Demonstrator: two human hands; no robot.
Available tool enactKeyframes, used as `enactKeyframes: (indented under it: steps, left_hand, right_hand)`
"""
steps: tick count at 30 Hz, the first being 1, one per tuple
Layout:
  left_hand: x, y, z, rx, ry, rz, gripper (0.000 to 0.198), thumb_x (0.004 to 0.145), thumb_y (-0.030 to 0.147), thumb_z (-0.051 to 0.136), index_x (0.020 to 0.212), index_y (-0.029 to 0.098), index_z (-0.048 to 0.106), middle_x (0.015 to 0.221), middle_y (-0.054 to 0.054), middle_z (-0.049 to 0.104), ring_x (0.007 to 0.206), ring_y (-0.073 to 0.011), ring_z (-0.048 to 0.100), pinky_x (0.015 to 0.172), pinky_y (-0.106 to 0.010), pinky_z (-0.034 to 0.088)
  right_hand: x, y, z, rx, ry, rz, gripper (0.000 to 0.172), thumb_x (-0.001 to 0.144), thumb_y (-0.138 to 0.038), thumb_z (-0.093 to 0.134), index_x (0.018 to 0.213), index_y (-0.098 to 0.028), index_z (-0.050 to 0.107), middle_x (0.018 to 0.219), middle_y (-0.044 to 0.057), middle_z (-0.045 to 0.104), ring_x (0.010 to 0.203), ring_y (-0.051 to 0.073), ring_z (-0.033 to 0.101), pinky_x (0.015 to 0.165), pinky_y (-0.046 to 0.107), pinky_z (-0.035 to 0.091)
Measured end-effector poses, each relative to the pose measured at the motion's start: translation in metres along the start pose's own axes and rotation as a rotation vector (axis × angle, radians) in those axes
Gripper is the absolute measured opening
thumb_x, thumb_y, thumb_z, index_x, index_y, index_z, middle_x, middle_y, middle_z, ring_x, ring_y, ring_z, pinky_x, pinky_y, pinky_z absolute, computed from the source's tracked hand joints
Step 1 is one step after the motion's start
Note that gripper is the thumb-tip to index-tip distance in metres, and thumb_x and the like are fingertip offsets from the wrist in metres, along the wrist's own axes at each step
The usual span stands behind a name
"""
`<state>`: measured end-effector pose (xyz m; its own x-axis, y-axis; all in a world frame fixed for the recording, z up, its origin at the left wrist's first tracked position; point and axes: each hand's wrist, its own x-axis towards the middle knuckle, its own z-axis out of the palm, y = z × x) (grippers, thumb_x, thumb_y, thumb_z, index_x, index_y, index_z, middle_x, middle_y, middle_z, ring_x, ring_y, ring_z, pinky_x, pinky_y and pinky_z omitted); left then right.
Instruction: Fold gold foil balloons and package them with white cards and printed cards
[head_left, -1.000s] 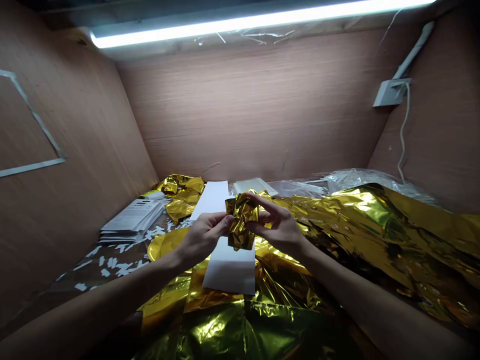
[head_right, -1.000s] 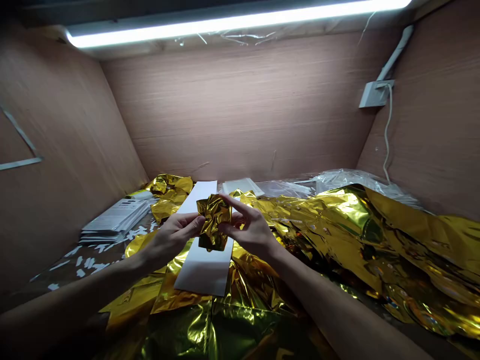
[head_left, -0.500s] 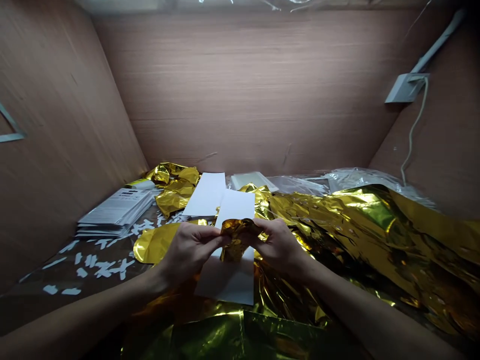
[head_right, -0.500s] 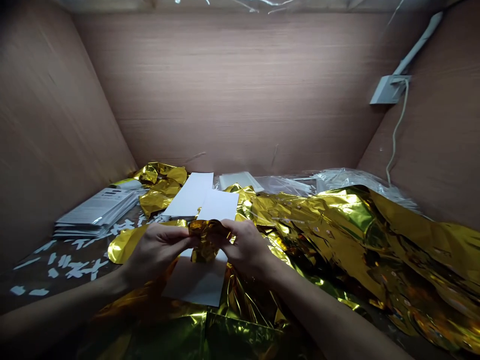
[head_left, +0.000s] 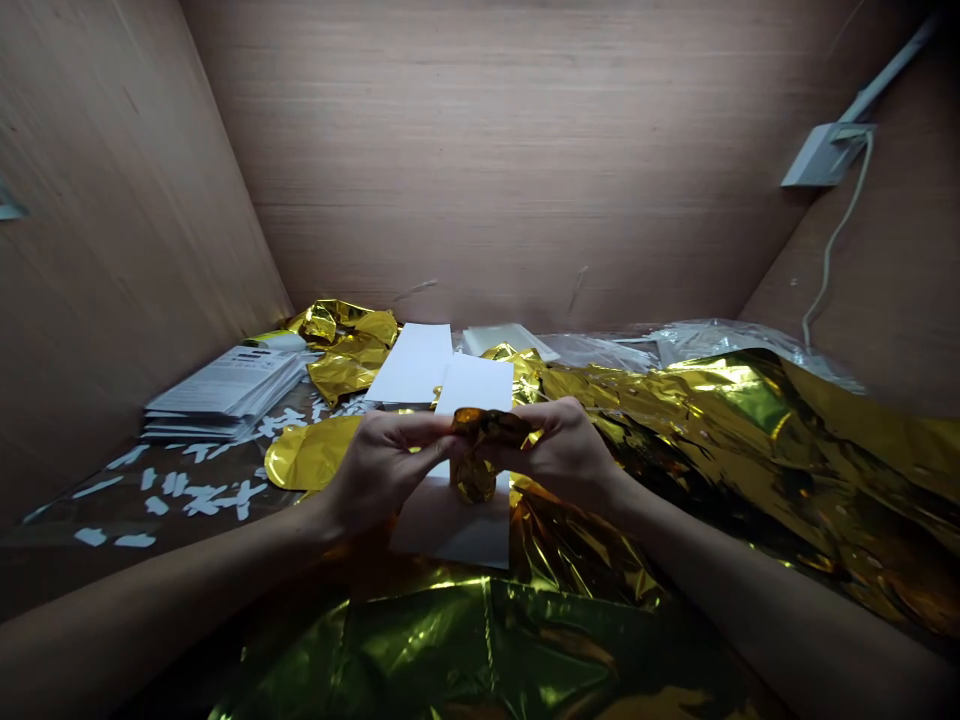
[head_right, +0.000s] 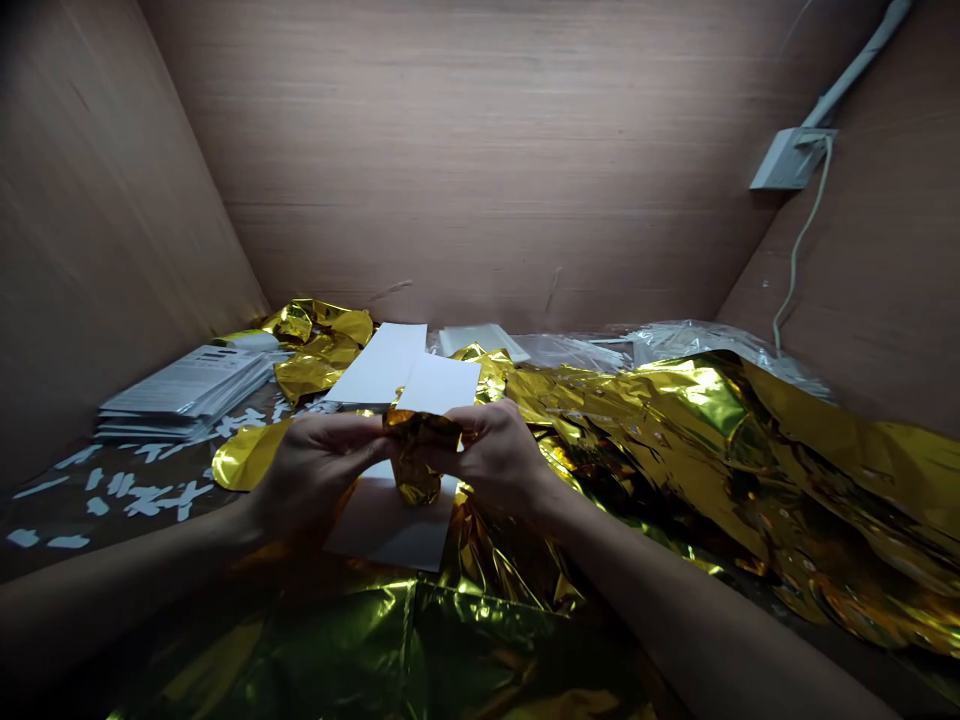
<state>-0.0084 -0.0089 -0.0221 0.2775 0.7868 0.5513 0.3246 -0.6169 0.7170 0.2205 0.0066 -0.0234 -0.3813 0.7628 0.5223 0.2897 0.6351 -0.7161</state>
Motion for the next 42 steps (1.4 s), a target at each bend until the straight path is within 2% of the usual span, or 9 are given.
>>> enactKeyframes:
  steps: [3, 5, 10, 17, 26, 29, 33, 37, 42]
  left_hand:
    - [0.002, 0.003, -0.001, 0.042, 0.056, 0.123, 0.05, 0.084, 0.027, 0.079, 0.133, 0.021, 0.071, 0.12, -0.006, 0.077, 0.101, -0.0253, 0.076, 0.095, -0.037, 0.061]
    - [0.002, 0.006, -0.002, 0.082, 0.004, 0.214, 0.043, 0.086, 0.022, 0.076, 0.129, 0.024, 0.073, 0.128, -0.005, 0.073, 0.113, -0.0266, 0.073, 0.105, -0.041, 0.056]
    - [-0.004, 0.011, -0.002, 0.103, -0.049, 0.263, 0.037, 0.093, 0.016, 0.063, 0.128, 0.024, 0.073, 0.13, -0.006, 0.072, 0.118, -0.0262, 0.071, 0.105, -0.039, 0.056]
    - [-0.004, 0.014, 0.005, -0.158, -0.05, -0.093, 0.076, 0.079, 0.029, 0.084, 0.146, 0.017, 0.051, 0.095, -0.009, 0.08, 0.084, -0.0252, 0.077, 0.077, -0.035, 0.063]
    - [0.002, 0.002, -0.01, -0.249, -0.25, -0.677, 0.068, 0.069, 0.029, 0.088, 0.125, 0.016, 0.052, 0.07, -0.001, 0.069, 0.057, -0.0184, 0.067, 0.048, -0.023, 0.049]
    - [-0.006, -0.005, -0.007, 0.001, -0.256, -0.553, 0.071, 0.07, 0.031, 0.086, 0.131, 0.016, 0.051, 0.093, -0.008, 0.072, 0.066, -0.0217, 0.071, 0.054, -0.029, 0.056]
    - [-0.015, 0.006, -0.003, 0.482, -0.231, -0.103, 0.055, 0.083, 0.024, 0.074, 0.136, 0.024, 0.06, 0.139, -0.016, 0.061, 0.113, -0.0339, 0.069, 0.092, -0.047, 0.06]
    - [-0.017, 0.023, -0.003, 0.561, -0.565, 0.3, 0.038, 0.095, 0.026, 0.063, 0.132, 0.025, 0.067, 0.145, -0.012, 0.061, 0.138, -0.033, 0.054, 0.12, -0.048, 0.043]
    - [-0.018, 0.02, -0.013, 0.696, -0.797, 0.427, 0.062, 0.097, 0.038, 0.064, 0.152, 0.013, 0.051, 0.153, -0.017, 0.053, 0.148, -0.0361, 0.041, 0.125, -0.049, 0.035]
  right_hand:
    - [0.0, -0.001, 0.002, 0.024, 0.004, -0.04, 0.019, 0.08, -0.037, 0.08, 0.077, -0.018, 0.08, 0.064, -0.002, 0.06, 0.06, 0.012, 0.051, 0.058, 0.025, 0.045]
    - [0.0, -0.001, 0.004, 0.038, -0.007, -0.065, 0.018, 0.08, -0.035, 0.079, 0.076, -0.018, 0.078, 0.063, -0.003, 0.056, 0.059, 0.011, 0.048, 0.057, 0.025, 0.043]
    - [0.0, -0.002, 0.007, 0.026, -0.04, -0.072, 0.023, 0.081, -0.037, 0.078, 0.07, -0.018, 0.075, 0.059, -0.004, 0.05, 0.057, 0.01, 0.044, 0.055, 0.024, 0.039]
    - [0.001, -0.003, 0.012, 0.221, -0.015, 0.052, 0.023, 0.078, -0.038, 0.08, 0.072, -0.017, 0.076, 0.065, -0.001, 0.064, 0.061, 0.014, 0.058, 0.059, 0.026, 0.049]
    - [0.01, 0.005, 0.002, 0.263, -0.161, 0.462, 0.04, 0.07, -0.036, 0.087, 0.103, -0.015, 0.081, 0.069, 0.004, 0.074, 0.056, 0.015, 0.064, 0.052, 0.025, 0.049]
    - [0.009, 0.006, 0.007, 0.099, -0.178, 0.514, 0.035, 0.069, -0.026, 0.083, 0.102, -0.015, 0.082, 0.063, 0.003, 0.072, 0.054, 0.015, 0.062, 0.05, 0.025, 0.045]
    - [0.005, 0.007, 0.019, -0.12, -0.15, 0.354, 0.019, 0.073, -0.021, 0.075, 0.09, -0.019, 0.084, 0.059, 0.001, 0.07, 0.05, 0.013, 0.056, 0.048, 0.026, 0.039]
    - [0.001, 0.01, 0.027, -0.155, -0.149, 0.248, 0.021, 0.076, -0.017, 0.067, 0.089, -0.023, 0.083, 0.064, 0.0, 0.073, 0.052, 0.013, 0.06, 0.052, 0.026, 0.043]
    - [0.001, 0.007, 0.024, -0.232, -0.131, 0.189, 0.022, 0.08, -0.024, 0.069, 0.097, -0.022, 0.083, 0.071, 0.002, 0.075, 0.059, 0.016, 0.065, 0.06, 0.028, 0.05]
